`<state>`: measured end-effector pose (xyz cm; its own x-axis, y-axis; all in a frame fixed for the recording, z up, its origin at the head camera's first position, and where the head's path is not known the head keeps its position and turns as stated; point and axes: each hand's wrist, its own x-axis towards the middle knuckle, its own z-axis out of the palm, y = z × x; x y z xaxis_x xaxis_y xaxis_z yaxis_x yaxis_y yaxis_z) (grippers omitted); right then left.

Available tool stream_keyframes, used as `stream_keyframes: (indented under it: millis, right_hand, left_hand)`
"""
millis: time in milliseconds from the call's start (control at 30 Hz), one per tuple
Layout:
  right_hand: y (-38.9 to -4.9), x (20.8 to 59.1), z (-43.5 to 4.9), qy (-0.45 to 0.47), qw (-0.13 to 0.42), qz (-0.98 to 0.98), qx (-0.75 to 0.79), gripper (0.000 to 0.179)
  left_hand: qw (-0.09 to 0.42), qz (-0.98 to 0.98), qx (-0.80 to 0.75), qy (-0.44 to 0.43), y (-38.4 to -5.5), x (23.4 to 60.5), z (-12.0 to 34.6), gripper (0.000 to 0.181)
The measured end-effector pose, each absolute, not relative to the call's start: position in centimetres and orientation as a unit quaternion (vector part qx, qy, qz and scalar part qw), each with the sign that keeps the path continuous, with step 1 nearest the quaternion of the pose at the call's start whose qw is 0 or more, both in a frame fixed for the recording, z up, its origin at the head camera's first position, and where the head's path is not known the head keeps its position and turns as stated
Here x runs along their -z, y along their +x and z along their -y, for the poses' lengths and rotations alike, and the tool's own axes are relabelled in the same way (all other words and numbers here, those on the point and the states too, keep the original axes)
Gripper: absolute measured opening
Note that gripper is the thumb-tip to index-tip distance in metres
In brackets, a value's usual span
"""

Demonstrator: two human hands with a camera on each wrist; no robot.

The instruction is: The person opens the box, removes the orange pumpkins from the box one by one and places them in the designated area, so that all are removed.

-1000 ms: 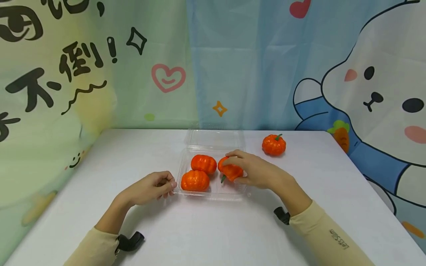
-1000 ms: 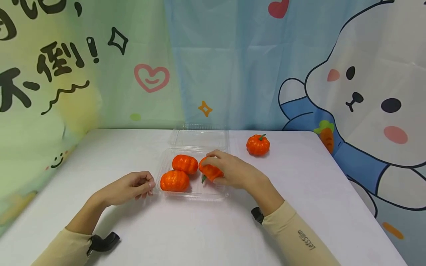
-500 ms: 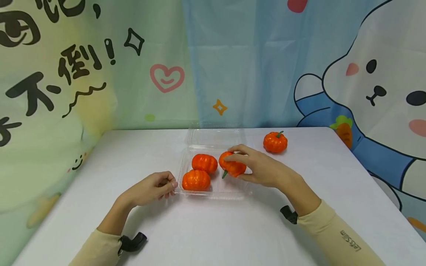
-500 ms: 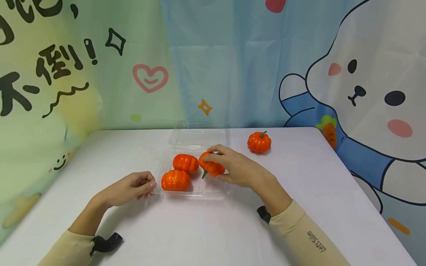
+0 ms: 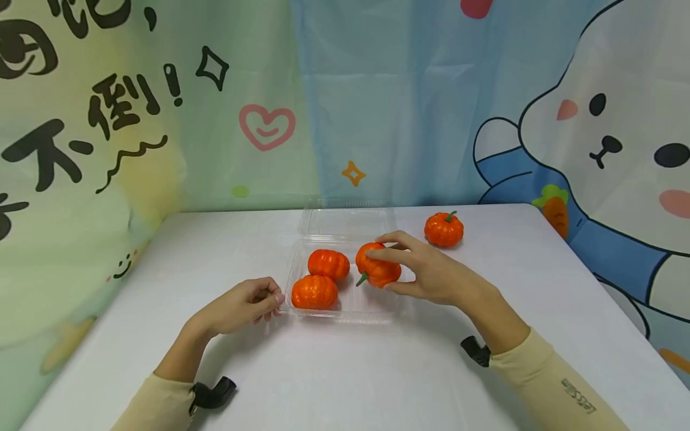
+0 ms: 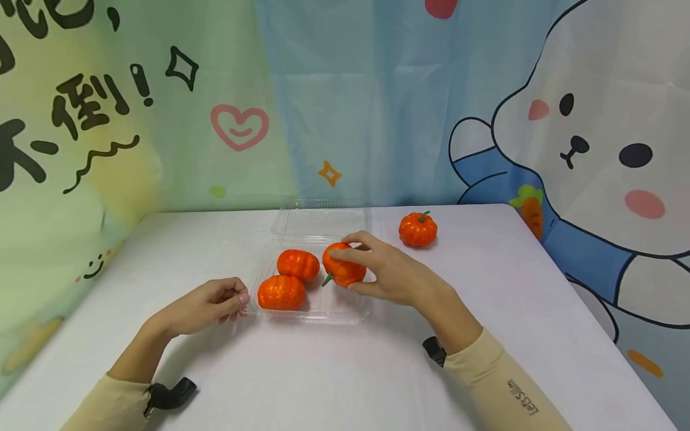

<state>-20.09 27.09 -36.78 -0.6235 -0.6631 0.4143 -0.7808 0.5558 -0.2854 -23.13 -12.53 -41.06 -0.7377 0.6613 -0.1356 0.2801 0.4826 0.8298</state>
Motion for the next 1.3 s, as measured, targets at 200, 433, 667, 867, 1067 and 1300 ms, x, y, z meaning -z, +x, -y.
stream_keyframes:
  millis: [200, 433, 667, 867, 1067, 1300]
  right_hand:
    - [-20.0, 36.8, -27.7, 0.402, 0.148, 0.876, -0.221, 0.060]
    - [-19.9, 37.1, -28.4, 0.386, 0.148, 0.883, -0.224, 0.065]
    - [-19.6, 37.1, -29.3, 0.358, 0.164, 0.891, -0.224, 0.066]
    - [-19.3, 37.4, -30.8, 0.342, 0.202, 0.888, -0.232, 0.069]
    - [-19.1, 37.7, -32.6, 0.325, 0.221, 0.880, -0.265, 0.070]
    - [-18.7, 37.7, -34.3, 0.282, 0.217, 0.894, -0.271, 0.070]
  left_hand:
    - [0.222, -0.829, -0.426, 0.286, -23.2, 41.3, 12.7, 0.020]
    - [0.223, -0.827, -0.429, 0.286, -23.3, 41.3, 12.6, 0.020]
    - [0.222, -0.826, -0.432, 0.285, -23.3, 41.3, 12.7, 0.020]
    - [0.223, -0.826, -0.430, 0.286, -23.3, 41.3, 12.6, 0.021]
    - [0.225, -0.826, -0.430, 0.288, -23.3, 41.4, 12.6, 0.022]
    - [0.226, -0.825, -0.430, 0.288, -23.5, 41.5, 12.7, 0.021]
